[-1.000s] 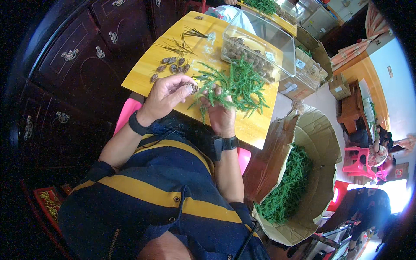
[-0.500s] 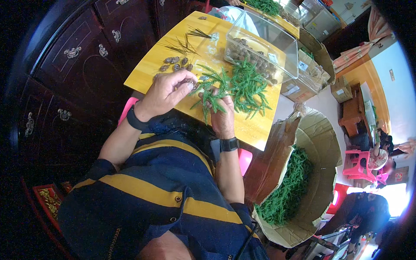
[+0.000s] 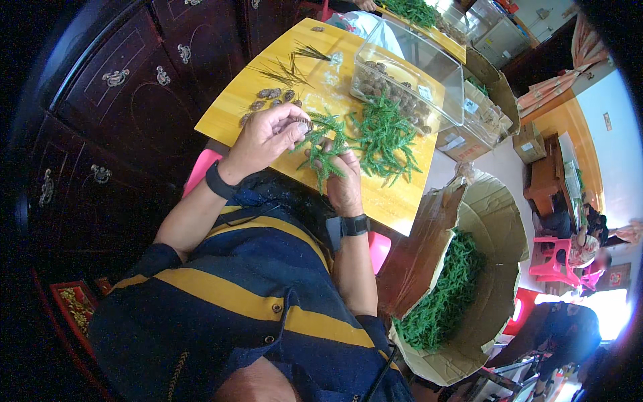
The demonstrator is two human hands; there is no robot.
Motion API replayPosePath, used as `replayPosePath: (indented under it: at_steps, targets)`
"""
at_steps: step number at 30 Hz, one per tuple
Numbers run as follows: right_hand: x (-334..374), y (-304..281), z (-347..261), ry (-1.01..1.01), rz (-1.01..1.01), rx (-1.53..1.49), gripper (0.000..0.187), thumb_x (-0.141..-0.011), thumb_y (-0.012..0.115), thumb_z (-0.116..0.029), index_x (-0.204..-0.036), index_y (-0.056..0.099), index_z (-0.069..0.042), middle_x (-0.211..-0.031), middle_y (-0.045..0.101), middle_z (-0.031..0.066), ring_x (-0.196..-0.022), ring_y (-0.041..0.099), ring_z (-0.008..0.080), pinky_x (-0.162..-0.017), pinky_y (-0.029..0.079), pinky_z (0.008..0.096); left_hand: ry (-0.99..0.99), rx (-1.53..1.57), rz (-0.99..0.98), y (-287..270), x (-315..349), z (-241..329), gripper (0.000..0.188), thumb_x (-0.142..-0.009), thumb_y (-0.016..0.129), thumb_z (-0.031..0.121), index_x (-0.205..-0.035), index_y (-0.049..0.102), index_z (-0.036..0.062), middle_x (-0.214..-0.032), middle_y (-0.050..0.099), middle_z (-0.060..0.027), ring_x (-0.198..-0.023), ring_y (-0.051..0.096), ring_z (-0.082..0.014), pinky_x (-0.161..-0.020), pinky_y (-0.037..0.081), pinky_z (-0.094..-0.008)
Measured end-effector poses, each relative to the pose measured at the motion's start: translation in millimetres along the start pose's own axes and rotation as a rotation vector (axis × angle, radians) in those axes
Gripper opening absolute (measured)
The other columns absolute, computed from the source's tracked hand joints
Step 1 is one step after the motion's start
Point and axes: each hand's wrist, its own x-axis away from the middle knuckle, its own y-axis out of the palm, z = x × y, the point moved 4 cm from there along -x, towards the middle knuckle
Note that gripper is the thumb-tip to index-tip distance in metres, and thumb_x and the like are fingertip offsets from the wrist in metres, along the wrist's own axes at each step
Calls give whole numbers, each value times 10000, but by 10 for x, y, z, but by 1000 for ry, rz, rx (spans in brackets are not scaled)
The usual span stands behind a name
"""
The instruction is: Trimming green stems and sorting them into a plastic container.
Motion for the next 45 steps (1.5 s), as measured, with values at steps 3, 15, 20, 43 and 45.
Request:
replayPosePath:
  at_steps: [3, 15, 20, 43, 45]
  targets:
    - [1, 47, 6, -20, -9, 5, 130, -903, 588, -36, -1032, 607, -38, -1147, 625, 88, -1016, 663, 277, -912, 527, 383, 8, 4, 60, 62, 23, -99, 178, -1007, 592, 143, -1092, 623, -10, -881, 632, -1, -770, 570, -47, -683, 476, -206]
    - [20, 62, 129, -38, 33, 22, 190, -892, 546, 26, -1064, 613, -22, -1157, 613, 79, -992, 633, 229, -898, 517, 383, 140, 57, 167, 170, 38, -264, 163, -963, 637, 83, -1089, 607, -15, -940, 660, -49, -845, 632, -96, -748, 514, -254]
    - [14, 40, 141, 6, -12, 59, 215, -887, 540, 38, -1079, 618, -19, -1100, 630, 71, -950, 630, 214, -880, 522, 373, 127, 100, 170, 184, 63, -278, 171, -910, 639, 11, -1075, 593, 6, -890, 671, -73, -744, 660, -112, -676, 528, -263]
    - [39, 120, -10, 26, 139, 331, 203, -948, 582, -256, -957, 653, -66, -876, 626, -14, -753, 537, 94, -717, 447, 276, 253, -293, 147, 205, 138, -76, 256, -819, 685, -20, -1056, 594, 12, -961, 670, -165, -887, 691, -317, -740, 551, -368]
    - [55, 197, -33, 9, 183, 263, 185, -947, 585, -248, -918, 648, -77, -835, 596, -31, -716, 496, 83, -677, 413, 258, 349, -442, 184, 216, 154, -30, 277, -809, 696, -6, -1066, 593, 16, -971, 662, -178, -901, 670, -365, -763, 545, -392]
